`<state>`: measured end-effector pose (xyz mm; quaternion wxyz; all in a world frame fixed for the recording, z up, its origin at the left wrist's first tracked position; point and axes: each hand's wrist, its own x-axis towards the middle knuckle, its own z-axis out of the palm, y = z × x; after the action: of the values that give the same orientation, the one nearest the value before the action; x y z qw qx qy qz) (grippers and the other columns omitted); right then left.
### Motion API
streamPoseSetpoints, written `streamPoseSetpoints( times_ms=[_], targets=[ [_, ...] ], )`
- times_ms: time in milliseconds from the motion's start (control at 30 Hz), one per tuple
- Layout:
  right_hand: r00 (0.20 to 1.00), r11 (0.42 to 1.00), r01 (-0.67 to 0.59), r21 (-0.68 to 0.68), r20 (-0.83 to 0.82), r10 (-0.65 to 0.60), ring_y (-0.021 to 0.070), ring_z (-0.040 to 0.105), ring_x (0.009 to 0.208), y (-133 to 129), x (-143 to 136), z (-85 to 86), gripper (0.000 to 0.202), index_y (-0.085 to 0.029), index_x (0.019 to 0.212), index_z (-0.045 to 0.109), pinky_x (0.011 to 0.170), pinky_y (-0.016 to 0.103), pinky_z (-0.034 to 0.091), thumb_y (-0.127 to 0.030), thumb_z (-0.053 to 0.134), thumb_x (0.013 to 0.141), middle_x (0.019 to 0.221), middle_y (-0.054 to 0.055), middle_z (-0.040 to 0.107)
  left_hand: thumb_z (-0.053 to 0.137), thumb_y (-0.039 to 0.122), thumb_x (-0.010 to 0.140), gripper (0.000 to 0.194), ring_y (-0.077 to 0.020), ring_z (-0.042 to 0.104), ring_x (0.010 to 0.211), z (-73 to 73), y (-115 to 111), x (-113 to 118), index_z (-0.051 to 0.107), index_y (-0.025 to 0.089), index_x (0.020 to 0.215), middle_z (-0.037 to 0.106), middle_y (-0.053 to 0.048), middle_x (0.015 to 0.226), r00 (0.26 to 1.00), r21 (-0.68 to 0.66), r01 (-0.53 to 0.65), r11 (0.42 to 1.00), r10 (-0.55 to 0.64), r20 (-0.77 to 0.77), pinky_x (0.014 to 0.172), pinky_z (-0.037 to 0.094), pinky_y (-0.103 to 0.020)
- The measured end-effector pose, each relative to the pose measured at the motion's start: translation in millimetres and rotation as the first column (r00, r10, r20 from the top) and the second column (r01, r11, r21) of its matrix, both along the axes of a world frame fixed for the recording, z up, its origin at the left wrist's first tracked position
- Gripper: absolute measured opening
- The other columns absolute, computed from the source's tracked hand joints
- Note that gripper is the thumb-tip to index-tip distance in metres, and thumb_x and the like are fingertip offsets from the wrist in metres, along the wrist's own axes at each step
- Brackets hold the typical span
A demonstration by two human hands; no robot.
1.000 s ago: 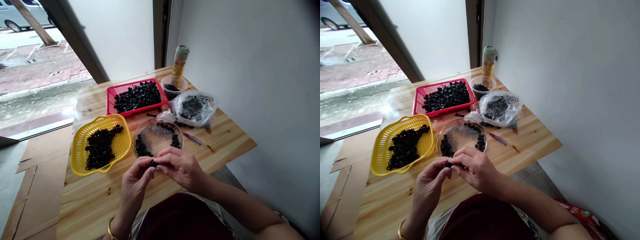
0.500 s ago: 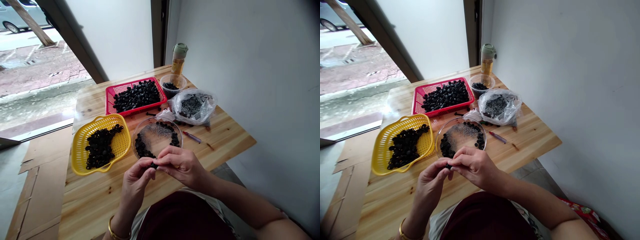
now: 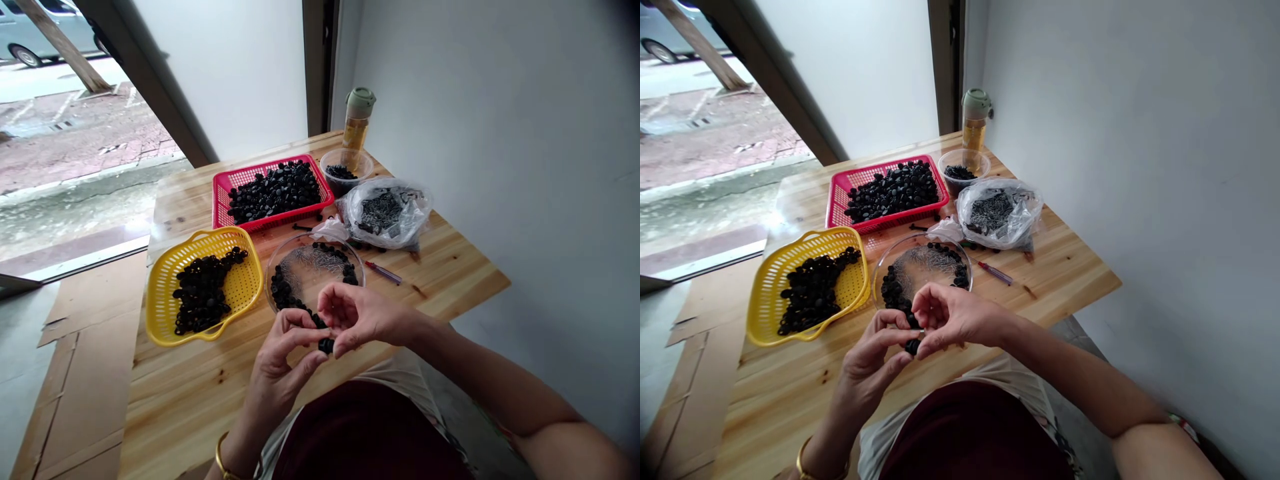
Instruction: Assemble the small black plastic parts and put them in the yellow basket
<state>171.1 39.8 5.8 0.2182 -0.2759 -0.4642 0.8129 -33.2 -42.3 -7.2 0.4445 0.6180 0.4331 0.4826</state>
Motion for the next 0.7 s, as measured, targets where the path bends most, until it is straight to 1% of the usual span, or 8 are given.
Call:
streamPoseSetpoints(
  times_ms=[33,100,167,233,400,567,633,700],
  targets=[
    [0.997,0.995,-0.065,-0.075,0.027,0.068,0.0080,0.061,0.065,1.6,1.3,-0.6,0.060,-0.017,0.095,0.064,0.054,0.017,0.051,-0.022,0.102,0.050,0.082,-0.005,0.065,0.076,0.033,0.093,0.016,-0.0218,0.060,0.102,-0.1,-0.6,0.1,0.083,0.031,0.107,0.061,-0.007,0.104,0.999,0.030,0.007,1.000,-0.006,-0.035,0.092,0.052,-0.033],
    [0.978,0.964,-0.195,-0.178,0.038,0.205,0.0087,0.062,0.061,2.5,3.1,-3.2,0.049,-0.014,0.093,0.068,0.053,0.018,0.052,-0.025,0.099,0.056,0.077,-0.003,0.069,0.075,0.035,0.093,0.016,-0.0222,0.059,0.105,-0.9,-1.9,0.5,0.083,0.031,0.106,0.059,-0.008,0.108,0.996,0.062,0.010,0.998,-0.005,-0.087,0.093,0.050,-0.033],
    [0.968,0.944,-0.243,-0.222,0.002,0.250,0.0080,0.061,0.056,0.3,3.2,-7.5,0.037,-0.012,0.087,0.072,0.052,0.018,0.051,-0.028,0.096,0.062,0.070,-0.002,0.070,0.075,0.037,0.093,0.016,-0.0226,0.058,0.105,-2.0,-3.0,0.9,0.082,0.031,0.105,0.058,-0.008,0.109,0.994,0.077,0.007,0.997,0.002,-0.112,0.092,0.050,-0.034],
    [0.982,0.956,-0.188,-0.227,-0.028,0.187,0.0072,0.061,0.056,-4.2,1.8,-12.2,0.033,-0.013,0.082,0.074,0.052,0.017,0.049,-0.026,0.096,0.061,0.070,-0.002,0.070,0.075,0.038,0.093,0.016,-0.0232,0.059,0.105,-2.7,-3.7,1.2,0.082,0.030,0.105,0.058,-0.009,0.110,0.994,0.086,-0.003,0.996,0.013,-0.109,0.091,0.051,-0.035],
    [0.995,0.976,-0.038,-0.215,-0.100,0.017,0.0084,0.063,0.062,-17.7,-4.3,-20.3,0.035,-0.014,0.075,0.073,0.053,0.018,0.051,-0.024,0.100,0.054,0.076,-0.003,0.068,0.073,0.032,0.095,0.019,-0.0244,0.063,0.107,-2.1,-6.7,2.2,0.082,0.031,0.111,0.061,-0.010,0.112,0.998,0.083,0.012,0.996,-0.007,-0.060,0.090,0.055,-0.036],
    [0.988,0.974,0.073,-0.213,-0.117,-0.100,0.0076,0.061,0.059,-28.5,-11.2,-27.2,0.035,-0.016,0.074,0.071,0.053,0.019,0.048,-0.027,0.100,0.057,0.074,-0.005,0.067,0.069,0.026,0.097,0.023,-0.0246,0.066,0.108,-3.1,-10.4,3.9,0.080,0.032,0.117,0.065,-0.011,0.115,1.000,0.041,0.003,0.999,-0.003,-0.009,0.093,0.058,-0.037],
    [0.989,0.974,0.083,-0.211,-0.103,-0.106,0.0076,0.060,0.055,-30.9,-13.1,-27.4,0.036,-0.016,0.077,0.070,0.055,0.020,0.049,-0.032,0.098,0.061,0.069,-0.005,0.067,0.069,0.026,0.097,0.023,-0.0254,0.066,0.109,-4.8,-10.4,5.4,0.081,0.032,0.116,0.066,-0.011,0.113,1.000,0.044,-0.026,0.999,0.026,-0.002,0.094,0.058,-0.038],
    [0.995,0.978,0.045,-0.204,-0.082,-0.063,0.0091,0.061,0.055,-31.3,-12.2,-22.5,0.038,-0.015,0.083,0.069,0.058,0.022,0.051,-0.038,0.096,0.066,0.065,-0.005,0.067,0.069,0.026,0.097,0.024,-0.0249,0.066,0.109,-6.5,-10.3,7.7,0.080,0.032,0.117,0.067,-0.010,0.111,0.998,0.051,-0.063,0.997,0.064,-0.005,0.093,0.057,-0.037]
  ],
)
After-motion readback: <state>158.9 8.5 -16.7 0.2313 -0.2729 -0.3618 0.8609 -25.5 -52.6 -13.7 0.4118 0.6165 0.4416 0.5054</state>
